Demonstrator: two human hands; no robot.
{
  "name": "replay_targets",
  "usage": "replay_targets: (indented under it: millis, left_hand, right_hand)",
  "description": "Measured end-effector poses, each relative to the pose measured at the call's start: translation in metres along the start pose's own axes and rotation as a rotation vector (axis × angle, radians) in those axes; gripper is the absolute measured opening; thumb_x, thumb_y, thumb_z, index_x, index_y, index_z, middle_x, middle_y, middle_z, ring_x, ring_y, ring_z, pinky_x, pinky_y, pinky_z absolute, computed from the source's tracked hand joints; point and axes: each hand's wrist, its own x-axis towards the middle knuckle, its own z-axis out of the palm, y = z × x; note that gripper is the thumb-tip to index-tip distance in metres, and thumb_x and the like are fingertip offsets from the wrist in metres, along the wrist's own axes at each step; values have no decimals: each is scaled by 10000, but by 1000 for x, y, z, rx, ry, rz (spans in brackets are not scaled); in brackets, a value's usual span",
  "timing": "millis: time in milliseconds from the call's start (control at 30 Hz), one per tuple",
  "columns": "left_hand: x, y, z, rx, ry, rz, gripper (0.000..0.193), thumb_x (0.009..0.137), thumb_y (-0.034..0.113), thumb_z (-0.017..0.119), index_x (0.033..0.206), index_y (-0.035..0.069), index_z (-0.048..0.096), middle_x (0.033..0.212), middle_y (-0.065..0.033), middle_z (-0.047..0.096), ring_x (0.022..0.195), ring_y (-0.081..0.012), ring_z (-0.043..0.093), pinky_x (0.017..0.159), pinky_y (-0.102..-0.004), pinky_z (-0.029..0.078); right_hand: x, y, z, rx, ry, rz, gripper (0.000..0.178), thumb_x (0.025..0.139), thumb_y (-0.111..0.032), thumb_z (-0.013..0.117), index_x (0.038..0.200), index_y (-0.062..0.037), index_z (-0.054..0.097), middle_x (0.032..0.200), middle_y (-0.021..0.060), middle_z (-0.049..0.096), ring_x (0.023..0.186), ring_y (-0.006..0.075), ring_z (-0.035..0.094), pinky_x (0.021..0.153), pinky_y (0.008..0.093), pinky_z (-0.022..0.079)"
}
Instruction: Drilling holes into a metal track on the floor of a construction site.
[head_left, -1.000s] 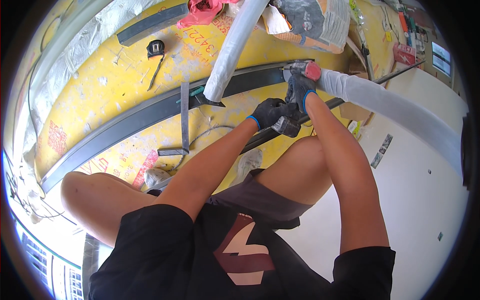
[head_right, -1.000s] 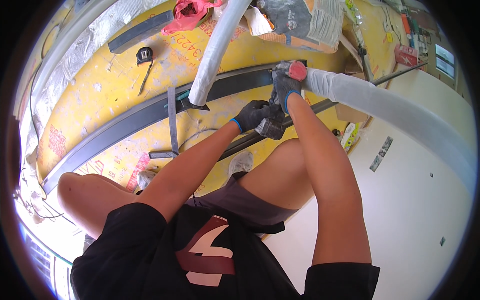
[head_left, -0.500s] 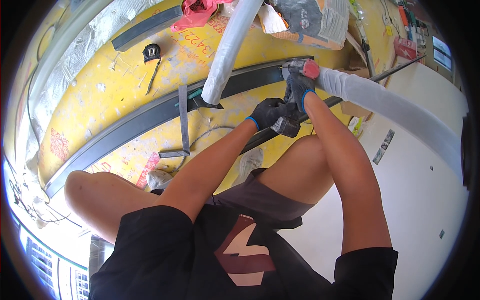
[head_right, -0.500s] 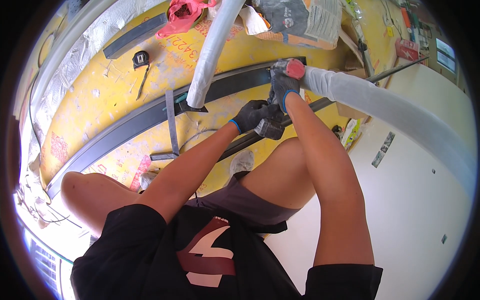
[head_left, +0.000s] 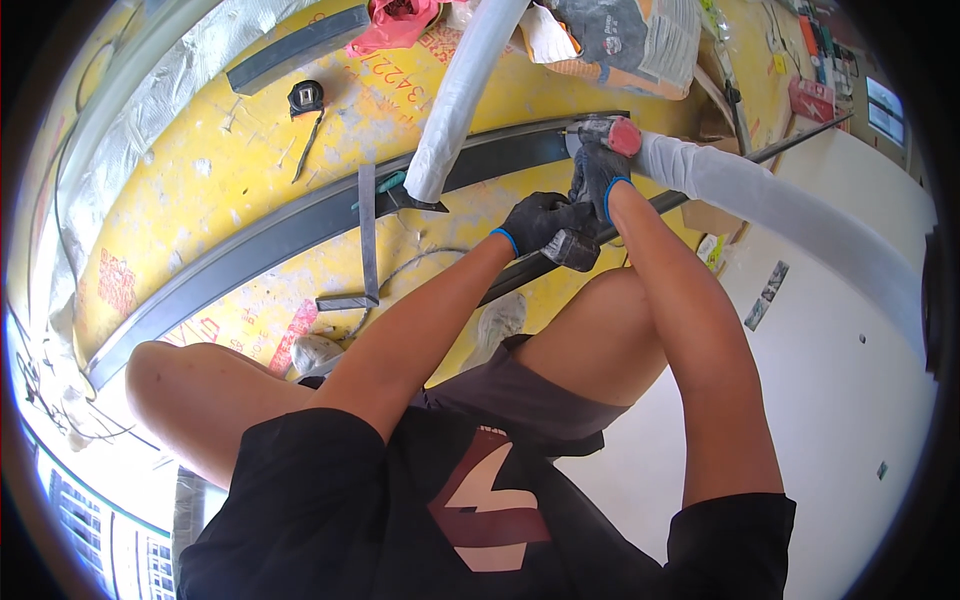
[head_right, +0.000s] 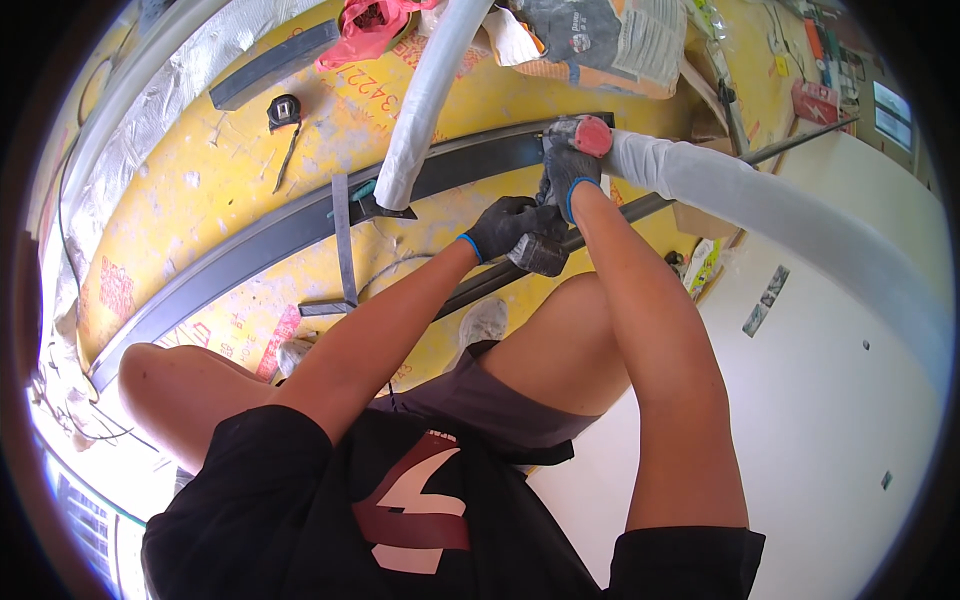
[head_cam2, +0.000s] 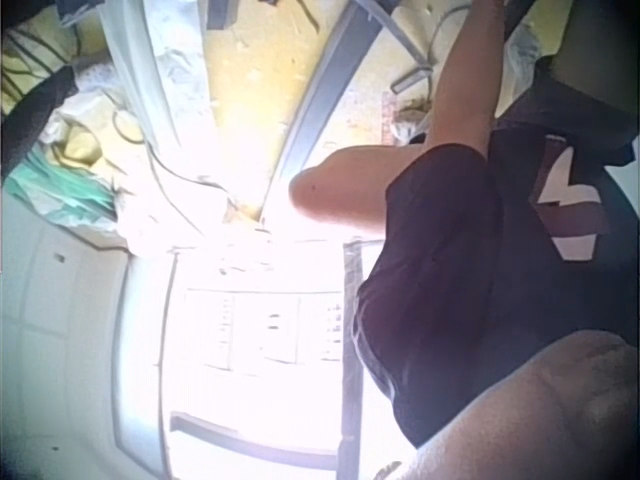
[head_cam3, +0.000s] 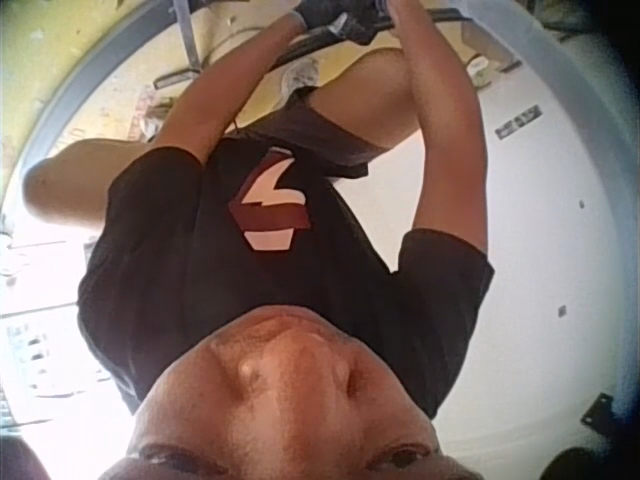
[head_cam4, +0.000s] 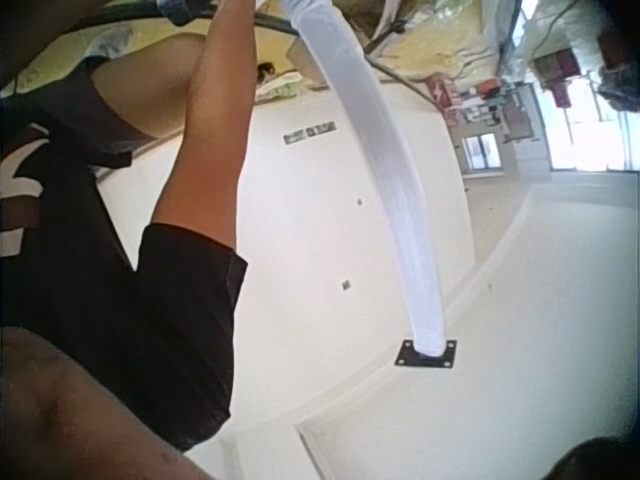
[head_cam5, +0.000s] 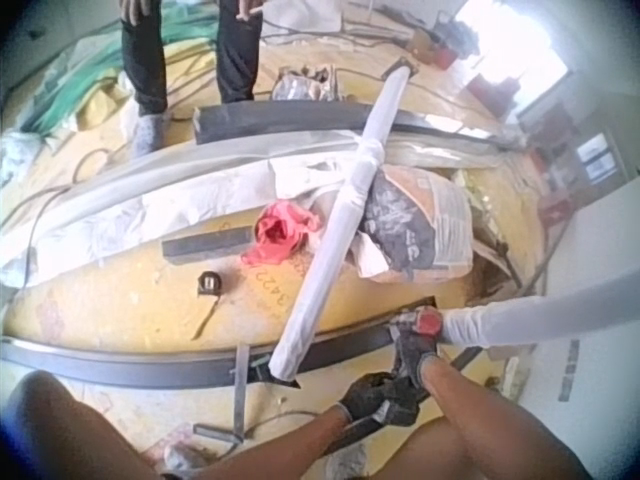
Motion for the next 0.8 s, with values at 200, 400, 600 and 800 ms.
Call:
replay_targets:
  millis: [200,400,600,800]
  left_hand:
    - [0,-2,-2,-31,18,16,653,785,629,646,953,4,731,898,-163,712,830,-257,663,796,-358,492]
    - [-9,15,-1,70,21,-7,568,834,535,661,957,-17,715,883,-125,703,808,-199,636,773,-330,490]
    - [-4,9,-9,70,28,36,574,837,541,654,964,-16,718,891,-133,707,805,-207,637,781,-337,490]
    - [-5,9,-2,39,10,28,586,841,551,646,967,-17,718,891,-137,707,804,-213,638,782,-345,488]
  right_hand:
    - [6,-24,-17,1237,-292,983,174,958,-264,520,919,-110,591,649,87,557,511,240,547,499,376,437]
    - [1,-36,-32,1324,-68,930,268,914,-348,588,768,-134,519,542,70,490,406,216,488,413,378,400]
    - [8,-46,-34,1454,-38,1127,286,857,-317,653,723,-132,482,522,65,449,375,221,432,398,371,380]
    - [6,-32,-25,1471,-21,1108,313,873,-342,635,704,-136,472,526,61,434,397,221,439,399,377,363]
